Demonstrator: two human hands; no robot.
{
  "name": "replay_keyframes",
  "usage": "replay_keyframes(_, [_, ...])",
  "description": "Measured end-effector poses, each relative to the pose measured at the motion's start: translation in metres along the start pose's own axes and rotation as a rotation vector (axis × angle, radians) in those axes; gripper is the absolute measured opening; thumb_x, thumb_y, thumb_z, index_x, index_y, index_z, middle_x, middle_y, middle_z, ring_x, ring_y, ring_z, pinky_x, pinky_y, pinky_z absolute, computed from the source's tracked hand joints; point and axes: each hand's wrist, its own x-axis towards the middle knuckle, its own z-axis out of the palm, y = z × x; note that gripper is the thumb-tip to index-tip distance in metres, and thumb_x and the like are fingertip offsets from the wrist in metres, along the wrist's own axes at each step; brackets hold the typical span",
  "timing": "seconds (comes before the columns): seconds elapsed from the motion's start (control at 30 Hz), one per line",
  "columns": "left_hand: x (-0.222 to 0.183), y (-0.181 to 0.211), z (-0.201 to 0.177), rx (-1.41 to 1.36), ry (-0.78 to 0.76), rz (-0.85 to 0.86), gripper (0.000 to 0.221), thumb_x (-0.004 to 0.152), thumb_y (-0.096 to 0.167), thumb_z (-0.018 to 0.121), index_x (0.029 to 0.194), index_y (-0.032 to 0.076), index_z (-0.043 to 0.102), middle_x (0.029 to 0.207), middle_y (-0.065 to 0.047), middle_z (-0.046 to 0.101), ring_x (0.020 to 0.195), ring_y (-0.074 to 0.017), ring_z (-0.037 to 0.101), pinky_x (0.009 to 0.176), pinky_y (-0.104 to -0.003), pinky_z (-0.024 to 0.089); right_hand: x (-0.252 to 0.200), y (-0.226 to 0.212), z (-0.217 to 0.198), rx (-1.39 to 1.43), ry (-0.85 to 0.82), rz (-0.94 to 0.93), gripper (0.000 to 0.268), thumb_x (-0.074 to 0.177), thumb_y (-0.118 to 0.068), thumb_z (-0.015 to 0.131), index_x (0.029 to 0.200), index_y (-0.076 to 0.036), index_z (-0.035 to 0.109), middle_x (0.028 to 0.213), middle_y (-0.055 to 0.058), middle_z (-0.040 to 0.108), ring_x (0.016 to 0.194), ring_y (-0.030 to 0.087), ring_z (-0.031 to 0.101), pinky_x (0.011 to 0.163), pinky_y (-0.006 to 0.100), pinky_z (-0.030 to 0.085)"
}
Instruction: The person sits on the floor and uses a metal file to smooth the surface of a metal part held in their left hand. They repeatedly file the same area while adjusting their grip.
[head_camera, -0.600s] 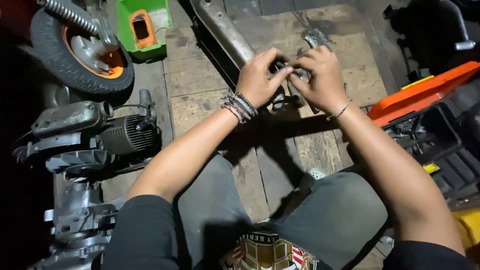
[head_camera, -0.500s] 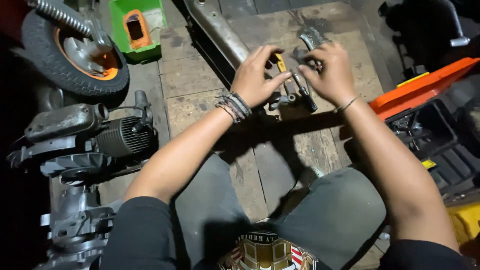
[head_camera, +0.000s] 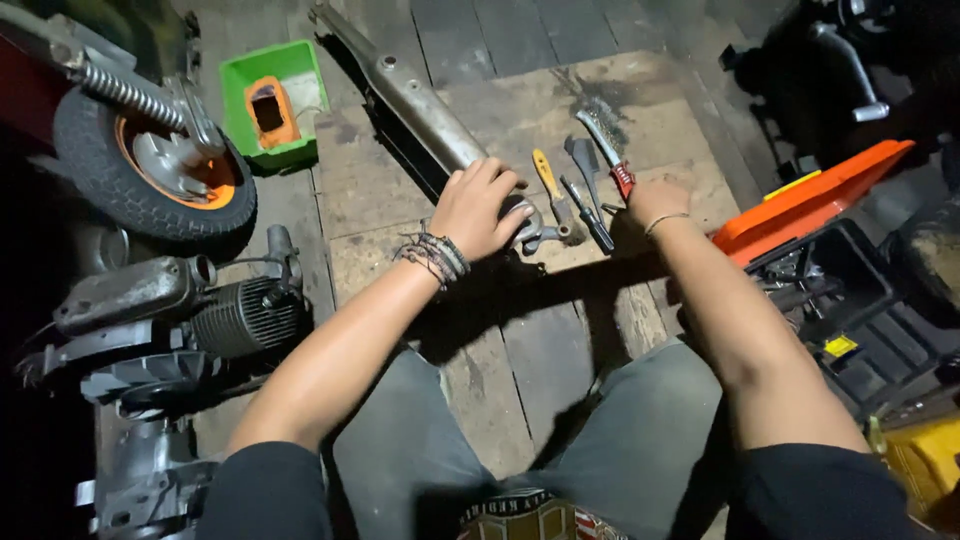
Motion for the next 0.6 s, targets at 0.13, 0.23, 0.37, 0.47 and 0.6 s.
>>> replay_keyframes(0.13, [-0.001,-0.009,-0.002,0.002,-0.002,-0.022,0.032,0.091,0.041,0.069,0.105,0.014,0.059,0.111,-0.006,0.056,0.106,-0.0292,0.058,0.084,-0.041,0.045,-0.035,-0.022,-0.05,-0.019,0.013,-0.005,0.037,0.096,-0.022,0.051,0.108,-0.003,0.08,0.11,0.022,0.076,0.12,0.044,0.062,0.091,0.057,0.054])
replay_keyframes(0.23, [-0.004,-0.015,-0.001,0.008,0.013,-0.062,0.028,0.093,0.04,0.067,0.103,0.015,0.059,0.112,-0.005,0.057,0.107,-0.0288,0.06,0.084,-0.041,0.046,-0.046,-0.032,-0.061,0.032,0.008,0.026,0.037,0.097,-0.019,0.05,0.111,0.002,0.077,0.112,0.023,0.075,0.121,0.046,0.059,0.091,0.062,0.052])
replay_keyframes(0.37, [-0.008,-0.022,-0.006,-0.019,0.024,-0.105,0.025,0.092,0.038,0.069,0.104,0.017,0.062,0.107,-0.004,0.059,0.104,-0.0293,0.062,0.083,-0.042,0.048,-0.043,-0.045,-0.072,0.037,0.013,-0.032,0.036,0.098,-0.015,0.047,0.112,0.001,0.077,0.107,0.023,0.076,0.116,0.046,0.064,0.095,0.058,0.049])
replay_keyframes(0.47, [-0.01,-0.024,-0.016,-0.108,0.043,-0.175,0.023,0.091,0.033,0.071,0.107,0.018,0.065,0.103,-0.005,0.061,0.102,-0.0311,0.065,0.083,-0.043,0.05,-0.042,-0.061,-0.087,0.031,0.039,-0.056,0.036,0.097,-0.011,0.047,0.118,0.007,0.07,0.104,0.024,0.077,0.109,0.043,0.069,0.092,0.056,0.051])
replay_keyframes(0.6, [-0.021,-0.038,-0.021,-0.277,0.1,-0.311,0.02,0.091,0.028,0.073,0.108,0.02,0.068,0.1,-0.004,0.065,0.102,-0.0313,0.068,0.085,-0.042,0.054,-0.035,-0.071,-0.09,0.043,0.005,-0.071,0.036,0.095,-0.006,0.048,0.118,0.01,0.07,0.105,0.025,0.078,0.103,0.041,0.074,0.085,0.055,0.057])
